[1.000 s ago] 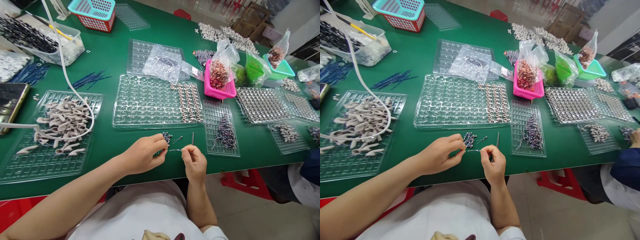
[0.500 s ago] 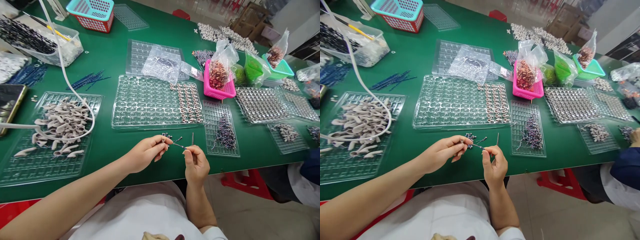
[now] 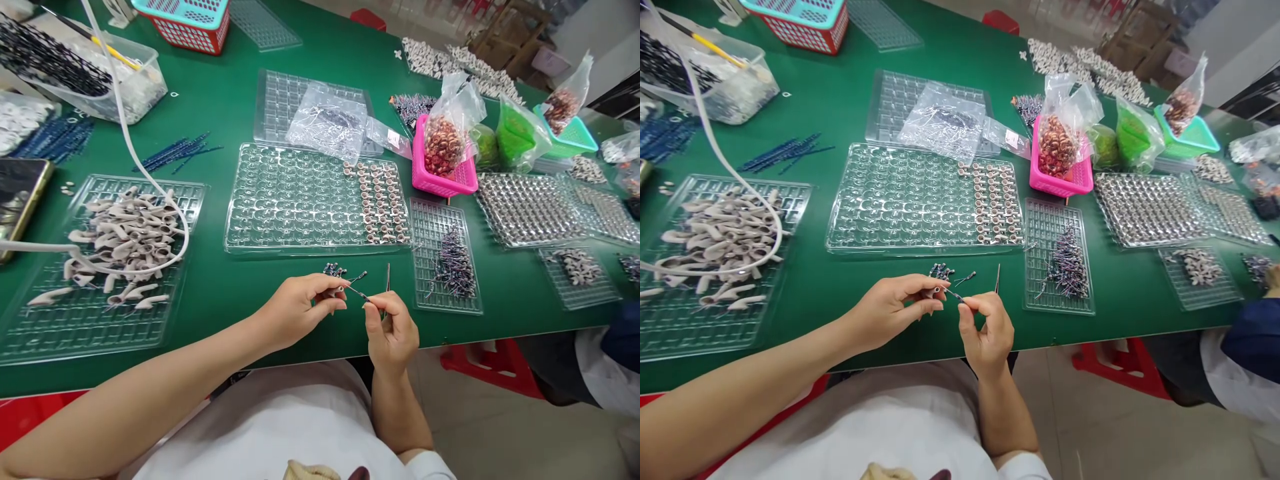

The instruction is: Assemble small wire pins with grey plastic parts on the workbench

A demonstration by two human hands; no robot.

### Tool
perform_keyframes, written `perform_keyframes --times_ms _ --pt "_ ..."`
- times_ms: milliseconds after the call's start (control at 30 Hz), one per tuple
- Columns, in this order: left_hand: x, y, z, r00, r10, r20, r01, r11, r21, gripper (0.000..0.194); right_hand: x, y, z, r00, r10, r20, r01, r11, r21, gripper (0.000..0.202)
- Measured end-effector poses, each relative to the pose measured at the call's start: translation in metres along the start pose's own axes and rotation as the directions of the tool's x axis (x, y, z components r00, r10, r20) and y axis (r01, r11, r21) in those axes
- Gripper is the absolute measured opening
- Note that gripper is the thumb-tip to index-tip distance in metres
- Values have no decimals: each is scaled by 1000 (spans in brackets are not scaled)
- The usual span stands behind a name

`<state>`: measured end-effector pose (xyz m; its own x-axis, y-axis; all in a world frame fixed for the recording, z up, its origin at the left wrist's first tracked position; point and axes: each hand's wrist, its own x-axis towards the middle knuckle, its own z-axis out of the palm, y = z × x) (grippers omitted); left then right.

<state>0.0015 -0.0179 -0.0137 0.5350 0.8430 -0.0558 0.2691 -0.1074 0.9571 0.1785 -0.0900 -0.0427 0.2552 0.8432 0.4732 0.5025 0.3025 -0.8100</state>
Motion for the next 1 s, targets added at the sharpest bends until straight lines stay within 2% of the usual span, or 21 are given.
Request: perform_keyframes --times_ms 533,633,733,1000 --pt "1 2 -1 997 -77 -8 76 996 -49 24 0 -2 0 997 -51 61 54 997 -58 11" --pt "1 1 -2 999 -21 -32 22 1000 10 23 1 -2 1 997 -59 58 62 996 -62 12" --pt "1 -3 -2 995 83 -63 -76 990 118 23 1 -2 1 997 -60 57 63 997 -52 12" --pt "2 -12 -1 945 322 -59 -288 903 318 22 2 -3 0 997 -23 72 27 998 -65 8"
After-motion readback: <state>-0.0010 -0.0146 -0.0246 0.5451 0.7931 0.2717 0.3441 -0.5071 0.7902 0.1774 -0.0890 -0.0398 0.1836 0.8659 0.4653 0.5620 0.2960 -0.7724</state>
